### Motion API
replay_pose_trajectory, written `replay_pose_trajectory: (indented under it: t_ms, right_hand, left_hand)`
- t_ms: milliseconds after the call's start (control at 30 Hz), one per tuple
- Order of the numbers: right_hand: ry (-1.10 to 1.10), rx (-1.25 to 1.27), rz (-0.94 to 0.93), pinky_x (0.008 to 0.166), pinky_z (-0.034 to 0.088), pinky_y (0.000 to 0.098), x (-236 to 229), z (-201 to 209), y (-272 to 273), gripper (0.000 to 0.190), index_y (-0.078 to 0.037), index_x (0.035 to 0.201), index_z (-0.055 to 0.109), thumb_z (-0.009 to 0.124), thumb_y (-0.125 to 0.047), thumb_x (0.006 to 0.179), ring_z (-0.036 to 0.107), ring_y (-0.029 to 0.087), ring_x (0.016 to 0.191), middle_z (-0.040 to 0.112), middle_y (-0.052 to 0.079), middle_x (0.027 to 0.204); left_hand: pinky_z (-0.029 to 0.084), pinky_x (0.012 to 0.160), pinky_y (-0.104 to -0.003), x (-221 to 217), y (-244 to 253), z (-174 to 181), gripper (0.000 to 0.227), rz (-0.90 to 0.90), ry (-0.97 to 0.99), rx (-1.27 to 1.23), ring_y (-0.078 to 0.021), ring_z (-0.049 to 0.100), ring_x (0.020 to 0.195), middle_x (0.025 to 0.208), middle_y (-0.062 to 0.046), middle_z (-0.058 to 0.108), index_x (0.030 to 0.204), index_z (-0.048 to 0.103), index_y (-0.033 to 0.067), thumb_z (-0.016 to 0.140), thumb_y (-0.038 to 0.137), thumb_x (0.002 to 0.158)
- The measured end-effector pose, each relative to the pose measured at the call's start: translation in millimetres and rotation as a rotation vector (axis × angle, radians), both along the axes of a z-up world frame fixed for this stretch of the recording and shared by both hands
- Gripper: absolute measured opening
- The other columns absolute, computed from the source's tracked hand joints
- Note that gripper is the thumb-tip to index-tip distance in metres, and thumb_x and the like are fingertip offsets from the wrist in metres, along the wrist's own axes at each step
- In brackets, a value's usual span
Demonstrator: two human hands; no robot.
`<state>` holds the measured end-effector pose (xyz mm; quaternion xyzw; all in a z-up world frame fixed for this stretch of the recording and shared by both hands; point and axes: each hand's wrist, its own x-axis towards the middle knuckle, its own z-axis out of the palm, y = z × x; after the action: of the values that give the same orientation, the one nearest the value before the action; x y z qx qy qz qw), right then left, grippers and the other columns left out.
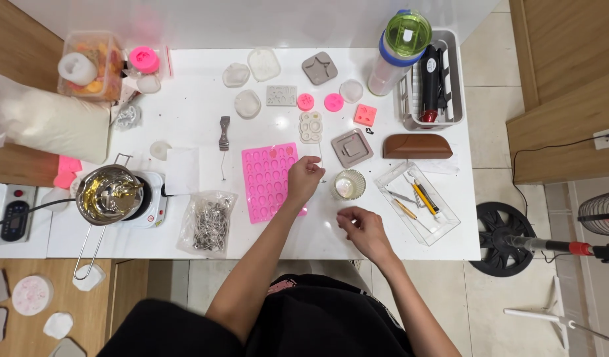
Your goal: Prepare and organize candle-making supplies including wicks, molds, and a scale on a workbench.
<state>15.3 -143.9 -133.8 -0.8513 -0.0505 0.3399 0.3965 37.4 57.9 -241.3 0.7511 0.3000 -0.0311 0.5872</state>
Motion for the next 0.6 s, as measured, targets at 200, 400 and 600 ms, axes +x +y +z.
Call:
replay_pose_trajectory:
  t_ms: [200, 400, 600]
  right_hand:
    - [0.006, 0.354, -0.249, 0.047, 0.054, 0.0277, 15.2, 38.9, 32.4, 0.042, 0.006, 0.121, 0.067, 0.074, -0.024, 0.092, 0.070, 0.022, 0.063, 0.074, 0.020, 0.097]
    - [-0.025, 0.568, -0.297, 0.048, 0.052, 0.0246, 26.0, 40.0, 29.4, 0.021, 0.003, 0.111, 0.069, 0.069, -0.012, 0.096, 0.067, 0.017, 0.064, 0.073, 0.014, 0.086]
    - [0.123, 0.662, -0.270, 0.050, 0.050, 0.0250, 26.8, 46.3, 20.5, 0.016, -0.002, 0.095, 0.072, 0.063, -0.015, 0.099, 0.066, 0.017, 0.063, 0.070, 0.012, 0.074]
  left_hand:
    - [0.059, 0.075, -0.023, -26.7, -22.6, 99.2, 0.016, 0.163, -0.254, -0.455, -0.0104, 0.066, 0.084, 0.094, -0.007, 0.072, 0.102, 0.071, 0.0045, 0.076, 0.008, 0.087]
    - [0.059, 0.078, -0.024, -39.1, -27.0, 125.1, 0.016, 0.191, -0.305, -0.584, -0.0124, 0.070, 0.087, 0.098, -0.008, 0.073, 0.099, 0.071, 0.0034, 0.079, 0.012, 0.088]
    - [0.059, 0.079, -0.024, -41.0, -23.3, 136.7, 0.016, 0.216, -0.401, -0.607, -0.0150, 0.072, 0.088, 0.098, -0.009, 0.074, 0.096, 0.072, 0.0034, 0.082, 0.012, 0.086]
